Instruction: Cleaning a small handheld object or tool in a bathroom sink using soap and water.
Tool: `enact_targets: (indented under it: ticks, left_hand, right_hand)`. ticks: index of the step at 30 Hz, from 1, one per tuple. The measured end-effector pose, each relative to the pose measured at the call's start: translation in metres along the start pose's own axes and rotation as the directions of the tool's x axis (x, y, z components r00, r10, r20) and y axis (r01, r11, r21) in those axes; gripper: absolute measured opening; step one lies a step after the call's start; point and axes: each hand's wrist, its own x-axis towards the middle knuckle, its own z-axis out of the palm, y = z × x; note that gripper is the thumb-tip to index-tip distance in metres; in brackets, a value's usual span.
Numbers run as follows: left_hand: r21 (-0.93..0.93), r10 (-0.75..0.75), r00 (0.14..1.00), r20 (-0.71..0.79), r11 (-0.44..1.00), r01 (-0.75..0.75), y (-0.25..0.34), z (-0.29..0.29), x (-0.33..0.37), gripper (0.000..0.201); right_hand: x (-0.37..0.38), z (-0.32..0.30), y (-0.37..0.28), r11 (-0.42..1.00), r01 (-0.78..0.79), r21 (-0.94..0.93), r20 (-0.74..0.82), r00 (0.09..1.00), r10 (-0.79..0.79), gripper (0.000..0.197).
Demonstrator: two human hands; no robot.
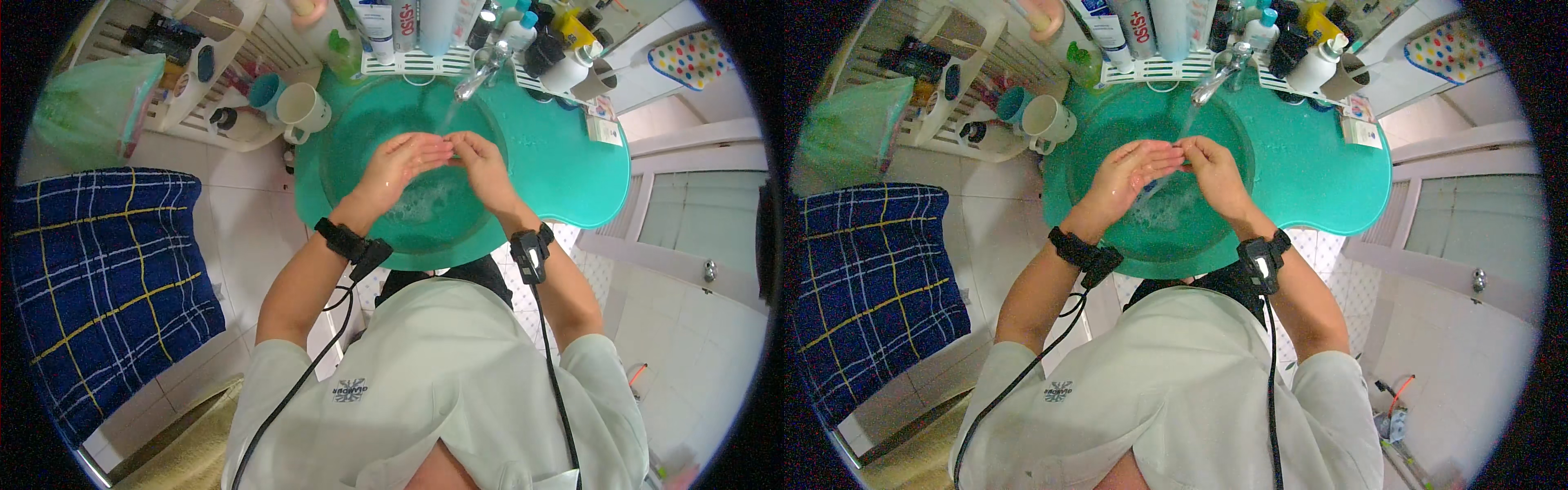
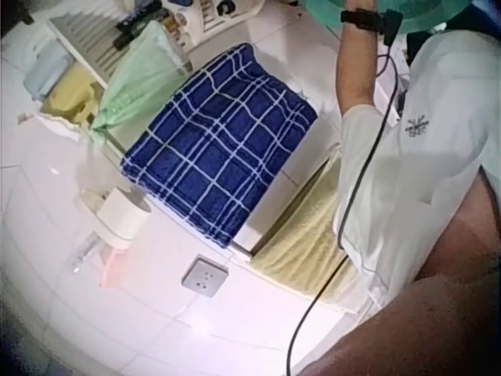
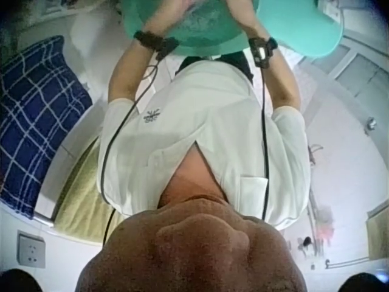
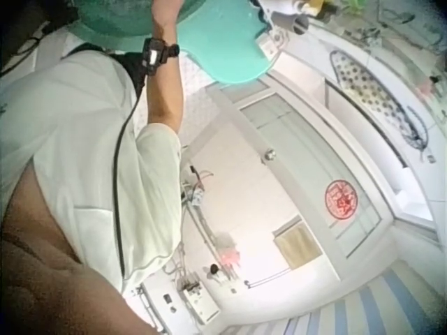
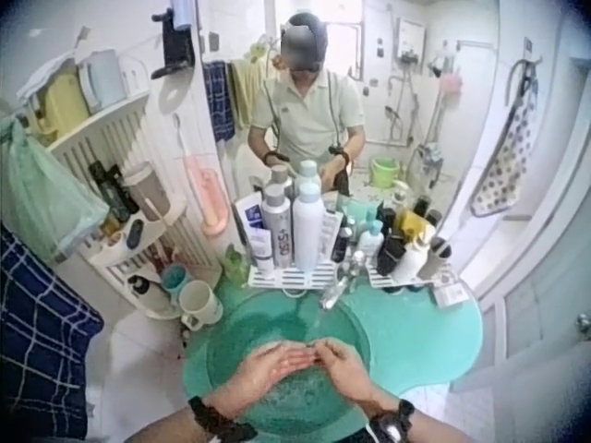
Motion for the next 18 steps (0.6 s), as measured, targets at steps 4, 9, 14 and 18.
enact_targets:
  ticks: [4, 9, 14, 18]
  left_hand:
    - [-0.53, -0.04, 0.99, 0.134, 0.841, 0.106, 0.01, 0.008, -0.004, 0.077]
    - [-0.572, -0.01, 0.988, 0.153, 0.814, 0.097, 0.019, 0.015, -0.011, 0.107]
    - [-0.633, -0.066, 0.986, 0.154, 0.76, 0.15, 0.027, 0.024, -0.016, 0.111]
    - [-0.611, -0.03, 0.983, 0.179, 0.78, 0.135, 0.027, 0.028, -0.019, 0.108]
  right_hand:
    - [-0.005, 0.007, -0.006, 0.998, 0.069, -0.003, -0.13, 0.989, -0.069, 0.025]
    - [-0.017, 0.02, -0.032, 0.735, 0.371, -0.568, -0.066, 0.869, -0.49, 0.025]
    - [-0.028, 0.05, -0.045, 0.544, 0.593, -0.593, 0.225, 0.772, -0.595, 0.035]
    - [-0.036, 0.061, -0.051, 0.394, 0.594, -0.702, 0.331, 0.761, -0.558, 0.041]
